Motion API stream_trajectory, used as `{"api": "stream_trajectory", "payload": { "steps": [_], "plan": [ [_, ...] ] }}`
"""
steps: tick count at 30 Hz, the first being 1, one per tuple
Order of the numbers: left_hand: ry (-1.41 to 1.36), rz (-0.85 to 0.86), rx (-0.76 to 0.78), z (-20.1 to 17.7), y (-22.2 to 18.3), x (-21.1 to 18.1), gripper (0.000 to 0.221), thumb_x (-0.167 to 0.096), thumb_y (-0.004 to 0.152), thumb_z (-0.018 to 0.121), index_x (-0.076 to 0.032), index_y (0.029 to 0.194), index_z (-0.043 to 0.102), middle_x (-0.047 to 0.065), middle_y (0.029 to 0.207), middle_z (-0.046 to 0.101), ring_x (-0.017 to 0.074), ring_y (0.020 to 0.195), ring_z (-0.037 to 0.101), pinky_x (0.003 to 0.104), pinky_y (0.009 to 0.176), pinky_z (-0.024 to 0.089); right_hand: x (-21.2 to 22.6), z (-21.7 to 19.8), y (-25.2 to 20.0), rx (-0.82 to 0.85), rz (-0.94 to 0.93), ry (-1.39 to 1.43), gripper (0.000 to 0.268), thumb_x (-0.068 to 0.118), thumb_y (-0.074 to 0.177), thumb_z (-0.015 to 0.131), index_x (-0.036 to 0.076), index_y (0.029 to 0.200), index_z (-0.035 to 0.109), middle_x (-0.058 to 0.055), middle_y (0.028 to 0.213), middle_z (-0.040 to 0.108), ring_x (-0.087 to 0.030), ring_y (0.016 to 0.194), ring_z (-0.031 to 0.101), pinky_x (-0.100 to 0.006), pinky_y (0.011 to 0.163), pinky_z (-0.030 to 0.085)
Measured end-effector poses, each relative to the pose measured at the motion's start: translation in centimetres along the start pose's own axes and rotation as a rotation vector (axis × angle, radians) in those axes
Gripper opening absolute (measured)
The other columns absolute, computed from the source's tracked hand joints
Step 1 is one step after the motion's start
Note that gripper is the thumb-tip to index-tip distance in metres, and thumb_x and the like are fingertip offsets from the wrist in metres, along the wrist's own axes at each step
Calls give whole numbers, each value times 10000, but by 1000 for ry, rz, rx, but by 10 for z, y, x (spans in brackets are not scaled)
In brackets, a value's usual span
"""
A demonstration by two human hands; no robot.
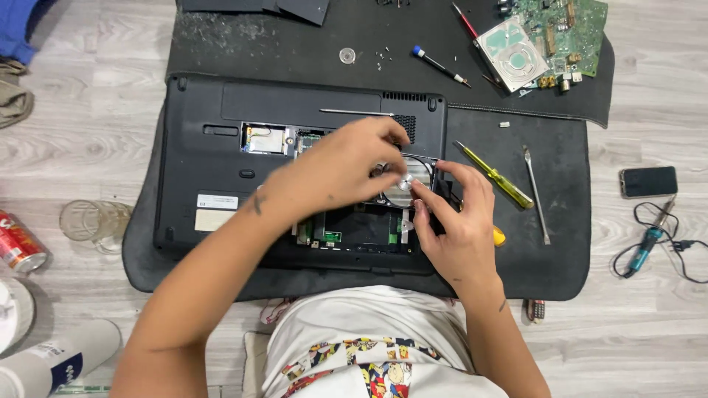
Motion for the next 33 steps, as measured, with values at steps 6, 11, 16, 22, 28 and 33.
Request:
{"api": "stream_trajectory", "payload": {
  "steps": [6, 11, 16, 22, 28, 33],
  "plan": [
    [408, -174, -355, -77, 18, 74, 210, -23, 834, 672, -8, 1021, 766, 152, 952, 732, 321, 744, 692, 428, 723, 564, 7, -8, 6, 99, 121, 40, 279, 24, 801, 741, 57, 1078, 735, -161, 1303, 538, -333, 1172, 525, -430, 1000, 432],
    [464, -197, -334, -58, 37, 137, 182, -40, 768, 712, -26, 935, 782, 111, 903, 757, 275, 711, 717, 374, 668, 585, 5, -7, 5, 82, 145, 58, 272, 22, 801, 746, 75, 1068, 743, -150, 1313, 538, -327, 1180, 522, -408, 979, 433],
    [637, -163, -342, -45, 43, 138, 84, -92, 722, 764, -121, 788, 807, 56, 752, 731, 252, 562, 691, 365, 535, 577, 0, -11, 3, 114, 157, 50, 260, 20, 806, 749, 88, 1057, 747, -140, 1312, 546, -302, 1169, 522, -378, 892, 432],
    [666, -194, -279, -41, 53, 144, 51, -87, 711, 748, -95, 753, 774, 94, 833, 714, 314, 620, 691, 402, 572, 576, -5, -27, 6, 90, 151, 39, 251, -6, 775, 744, 57, 1017, 759, -158, 1314, 535, -335, 1207, 527, -431, 1047, 401],
    [417, -399, -211, -47, 59, 162, 164, -74, 713, 835, -83, 873, 805, 102, 802, 755, 289, 712, 737, 424, 704, 597, -8, -31, 5, 57, 194, 72, 226, -35, 792, 729, 30, 1008, 742, -173, 1328, 532, -343, 1210, 518, -431, 1046, 431],
    [423, -385, -141, -51, 61, 154, 97, -64, 711, 815, -109, 795, 797, 83, 784, 745, 289, 703, 725, 425, 723, 589, -19, -42, -2, 51, 208, 27, 251, -76, 785, 727, 27, 1014, 746, -190, 1322, 545, -338, 1188, 550, -415, 1004, 490]
  ]
}}
Point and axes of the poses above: each hand's wrist, its own y-axis towards the middle knuckle, its own z-axis out of the palm, x = y × z, the point moved 6 cm from there along y, towards the middle knuckle
